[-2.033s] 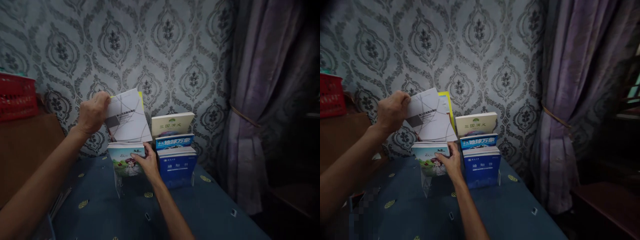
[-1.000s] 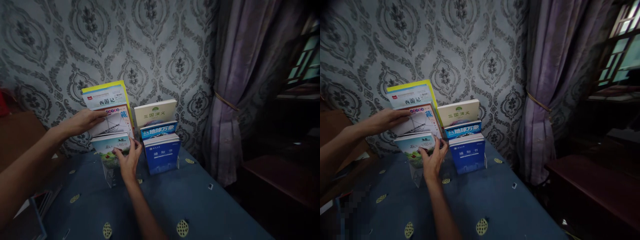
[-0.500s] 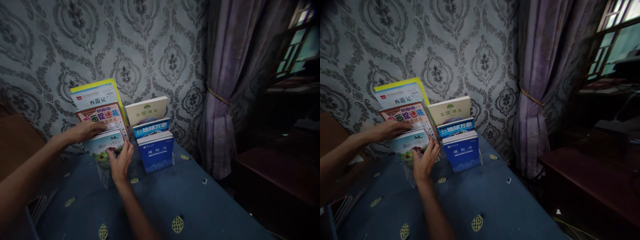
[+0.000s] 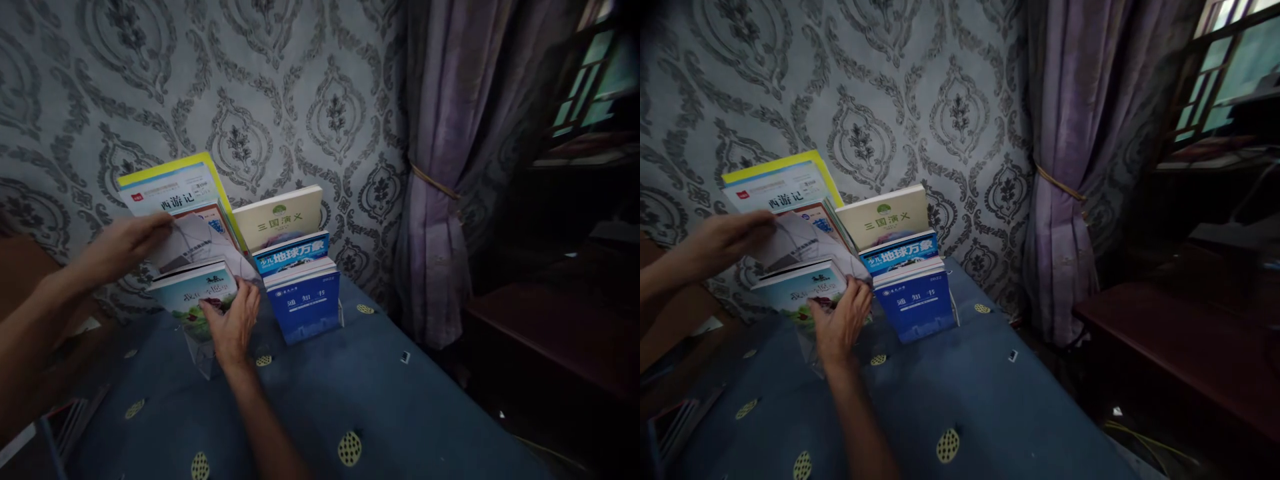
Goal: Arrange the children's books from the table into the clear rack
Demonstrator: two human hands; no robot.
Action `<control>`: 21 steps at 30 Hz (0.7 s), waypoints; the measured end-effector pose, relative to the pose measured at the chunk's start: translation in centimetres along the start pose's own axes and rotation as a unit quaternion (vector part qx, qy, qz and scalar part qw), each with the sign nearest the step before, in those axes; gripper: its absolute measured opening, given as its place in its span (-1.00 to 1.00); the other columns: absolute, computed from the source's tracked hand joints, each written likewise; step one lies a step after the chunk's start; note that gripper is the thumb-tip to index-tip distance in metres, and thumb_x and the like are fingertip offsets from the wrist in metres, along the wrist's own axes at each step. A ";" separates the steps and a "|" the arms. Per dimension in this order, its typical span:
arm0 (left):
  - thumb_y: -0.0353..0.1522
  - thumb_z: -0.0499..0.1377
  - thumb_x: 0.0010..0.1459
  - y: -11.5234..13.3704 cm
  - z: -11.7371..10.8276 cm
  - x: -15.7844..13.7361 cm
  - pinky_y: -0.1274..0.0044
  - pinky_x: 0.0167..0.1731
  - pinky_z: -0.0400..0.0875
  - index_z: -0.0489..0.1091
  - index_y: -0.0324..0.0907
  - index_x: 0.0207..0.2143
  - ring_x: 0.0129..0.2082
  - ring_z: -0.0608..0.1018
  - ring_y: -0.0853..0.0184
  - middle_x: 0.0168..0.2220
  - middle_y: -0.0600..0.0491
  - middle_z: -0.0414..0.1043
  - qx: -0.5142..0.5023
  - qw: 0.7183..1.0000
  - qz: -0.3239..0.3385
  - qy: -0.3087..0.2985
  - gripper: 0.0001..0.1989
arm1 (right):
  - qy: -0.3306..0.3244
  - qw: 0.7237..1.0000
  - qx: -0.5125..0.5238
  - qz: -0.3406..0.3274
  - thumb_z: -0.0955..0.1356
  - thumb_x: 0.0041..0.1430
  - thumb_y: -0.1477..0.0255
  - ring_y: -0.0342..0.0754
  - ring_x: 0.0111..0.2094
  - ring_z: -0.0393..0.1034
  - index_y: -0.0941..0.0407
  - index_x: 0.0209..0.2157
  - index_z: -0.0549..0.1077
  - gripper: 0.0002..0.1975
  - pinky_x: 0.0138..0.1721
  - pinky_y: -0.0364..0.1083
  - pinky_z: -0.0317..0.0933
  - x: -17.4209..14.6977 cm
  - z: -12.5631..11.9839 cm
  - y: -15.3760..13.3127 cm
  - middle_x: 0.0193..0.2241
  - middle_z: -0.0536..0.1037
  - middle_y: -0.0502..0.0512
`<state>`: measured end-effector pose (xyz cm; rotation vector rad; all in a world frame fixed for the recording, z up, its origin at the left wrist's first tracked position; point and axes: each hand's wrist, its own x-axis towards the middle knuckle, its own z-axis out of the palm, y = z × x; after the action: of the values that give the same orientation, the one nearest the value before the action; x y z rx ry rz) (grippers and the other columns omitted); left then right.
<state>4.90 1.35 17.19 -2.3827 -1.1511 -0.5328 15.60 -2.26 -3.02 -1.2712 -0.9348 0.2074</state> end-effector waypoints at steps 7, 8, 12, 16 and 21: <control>-0.17 -0.14 0.17 1.0 -3.3 1.4 0.55 -0.41 0.21 0.34 -0.13 -0.23 -0.49 0.33 0.38 -0.43 0.11 0.29 0.044 0.997 -0.010 0.070 -0.65 | -0.076 0.997 -0.009 -0.004 0.55 -0.11 0.23 0.25 0.05 0.33 0.13 0.00 0.35 -0.35 0.07 0.19 0.19 1.2 -1.7 0.4 -0.03 0.47 0.28; -0.20 -0.13 0.17 1.1 -3.5 1.7 0.56 -0.40 0.22 0.35 -0.15 -0.23 -0.49 0.33 0.38 -0.42 0.11 0.30 0.044 0.997 -0.013 0.065 -0.66 | -0.097 0.995 0.002 -0.003 0.55 -0.10 0.25 0.24 0.05 0.35 0.13 -0.01 0.34 -0.37 0.07 0.18 0.20 1.5 -2.1 0.5 -0.04 0.48 0.27; -0.28 -0.10 0.23 1.3 -4.0 2.5 0.53 -0.30 0.30 0.36 -0.23 -0.18 -0.45 0.36 0.37 -0.38 0.07 0.35 0.031 0.998 -0.004 0.046 -0.69 | -0.142 0.988 0.061 -0.003 0.51 -0.03 0.31 0.16 -0.02 0.43 0.13 0.01 0.29 -0.42 0.00 0.11 0.30 2.2 -4.4 -0.4 -0.08 0.52 0.23; -0.29 -0.10 0.24 1.0 -4.1 3.0 0.48 -0.23 0.34 0.37 -0.27 -0.12 -0.37 0.43 0.30 -0.33 0.00 0.42 0.021 0.998 0.045 0.040 -0.65 | -0.087 0.982 0.077 -0.150 0.36 0.18 0.34 0.11 0.03 0.39 0.10 0.10 0.25 -0.54 0.04 0.11 0.29 3.6 -7.4 -4.0 -0.03 0.49 0.24; -0.27 -0.14 0.25 0.6 -4.4 3.1 0.46 -0.25 0.34 0.40 -0.25 -0.13 -0.31 0.45 0.25 -0.25 -0.07 0.46 0.005 0.994 0.104 0.040 -0.61 | -0.031 0.959 0.011 -0.282 0.34 0.15 0.40 0.16 0.10 0.28 0.18 0.13 0.27 -0.49 0.13 0.16 0.16 9.8 -8.5 -8.0 0.05 0.42 0.32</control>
<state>6.54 0.58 22.23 -2.4142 -0.8557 -0.5441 24.87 -5.02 8.76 -0.9358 -1.3055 -0.1908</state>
